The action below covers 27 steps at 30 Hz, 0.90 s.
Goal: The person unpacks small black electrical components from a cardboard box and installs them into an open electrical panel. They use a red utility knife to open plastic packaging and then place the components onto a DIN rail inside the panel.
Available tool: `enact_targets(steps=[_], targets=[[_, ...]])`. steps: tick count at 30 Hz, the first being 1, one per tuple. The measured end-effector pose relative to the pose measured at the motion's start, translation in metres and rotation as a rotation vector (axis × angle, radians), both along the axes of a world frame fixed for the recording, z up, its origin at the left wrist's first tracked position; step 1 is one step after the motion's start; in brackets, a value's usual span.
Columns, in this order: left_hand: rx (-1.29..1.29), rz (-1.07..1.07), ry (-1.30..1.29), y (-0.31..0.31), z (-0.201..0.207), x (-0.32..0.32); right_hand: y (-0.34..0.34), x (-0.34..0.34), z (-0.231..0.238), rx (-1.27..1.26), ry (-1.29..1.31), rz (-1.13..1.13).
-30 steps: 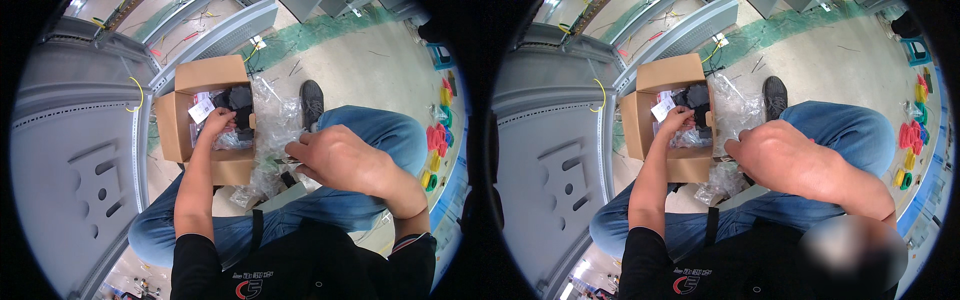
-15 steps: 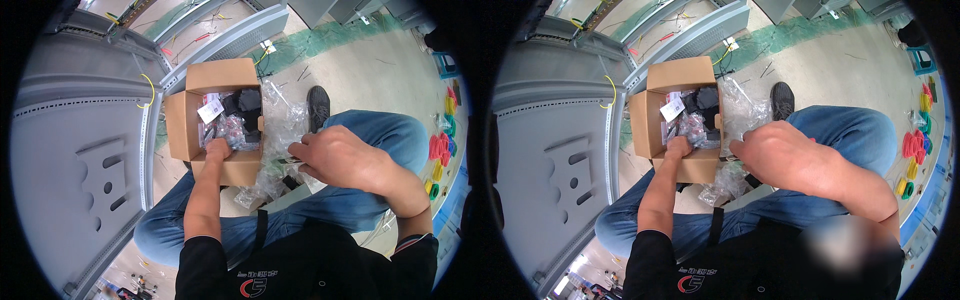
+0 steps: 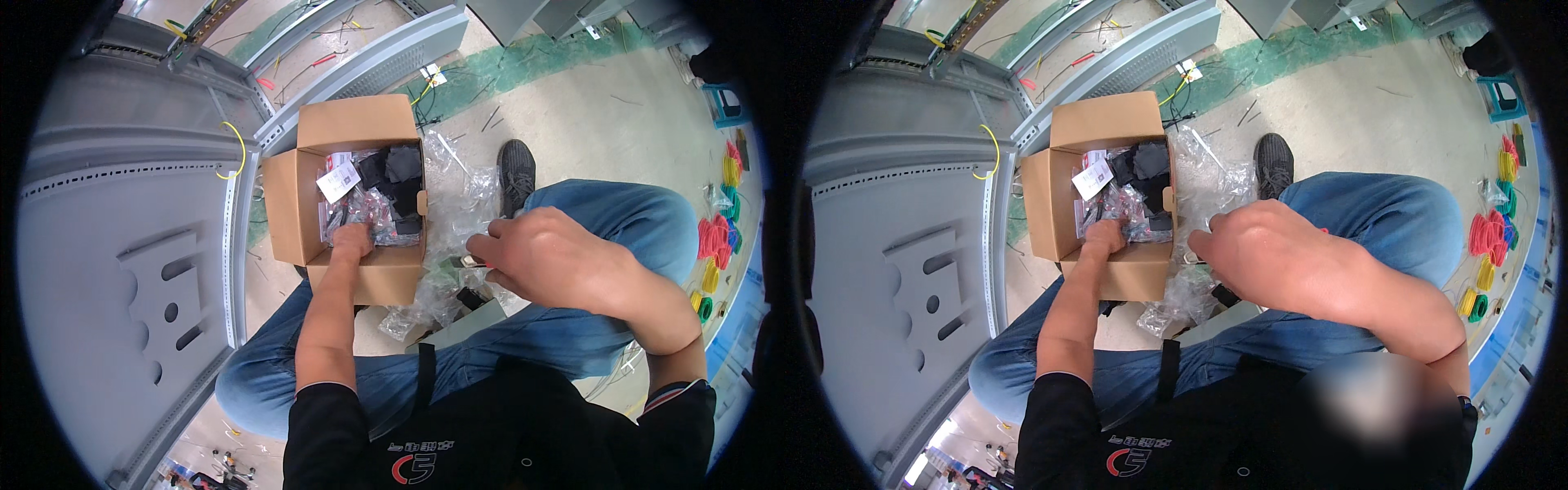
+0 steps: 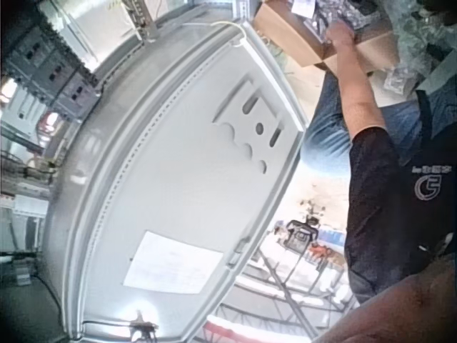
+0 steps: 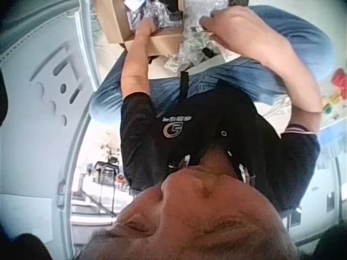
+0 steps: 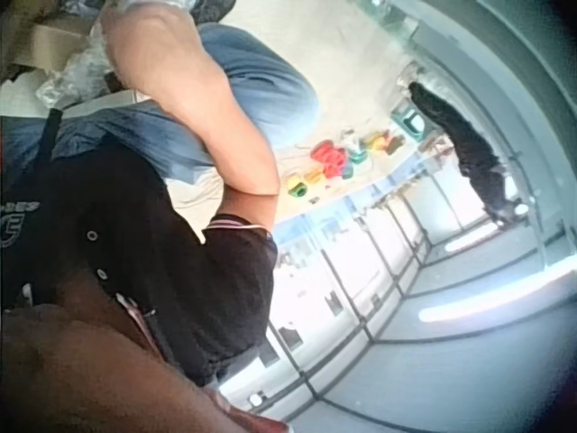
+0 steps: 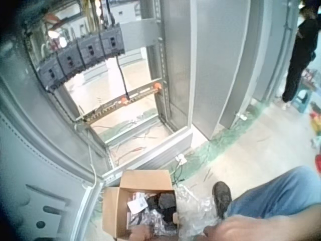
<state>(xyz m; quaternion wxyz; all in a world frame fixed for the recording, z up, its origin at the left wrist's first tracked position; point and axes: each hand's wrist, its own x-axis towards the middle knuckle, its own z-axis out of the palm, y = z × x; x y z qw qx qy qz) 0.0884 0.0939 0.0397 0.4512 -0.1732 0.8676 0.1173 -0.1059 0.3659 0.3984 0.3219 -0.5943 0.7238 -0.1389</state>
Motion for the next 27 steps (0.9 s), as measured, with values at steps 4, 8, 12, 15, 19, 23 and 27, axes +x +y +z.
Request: enact_targets(steps=[4,8,12,15,19,23,27], targets=[[-0.095,0.079,0.046,-0.020,-0.014,0.010,-0.002,-0.003,-0.011,-0.004,-0.008,-0.015],[0.045,0.242,0.198,-0.017,0.011,0.006,-0.009,-0.011,-0.017,0.027,0.034,0.001],[0.123,0.406,0.399,-0.053,0.029,0.007,-0.026,-0.020,-0.007,0.013,0.100,-0.032],[0.147,0.537,0.565,-0.074,0.094,-0.022,-0.039,-0.028,-0.011,0.083,0.140,-0.161],[0.096,0.503,0.658,-0.087,0.215,-0.036,-0.053,-0.030,-0.030,0.087,0.066,-0.128],[-0.066,0.375,0.774,-0.075,0.326,-0.018,-0.063,-0.020,-0.059,0.002,0.024,-0.052],[-0.027,0.492,0.855,-0.044,0.391,0.028,-0.095,-0.014,-0.071,0.134,-0.143,-0.053]])
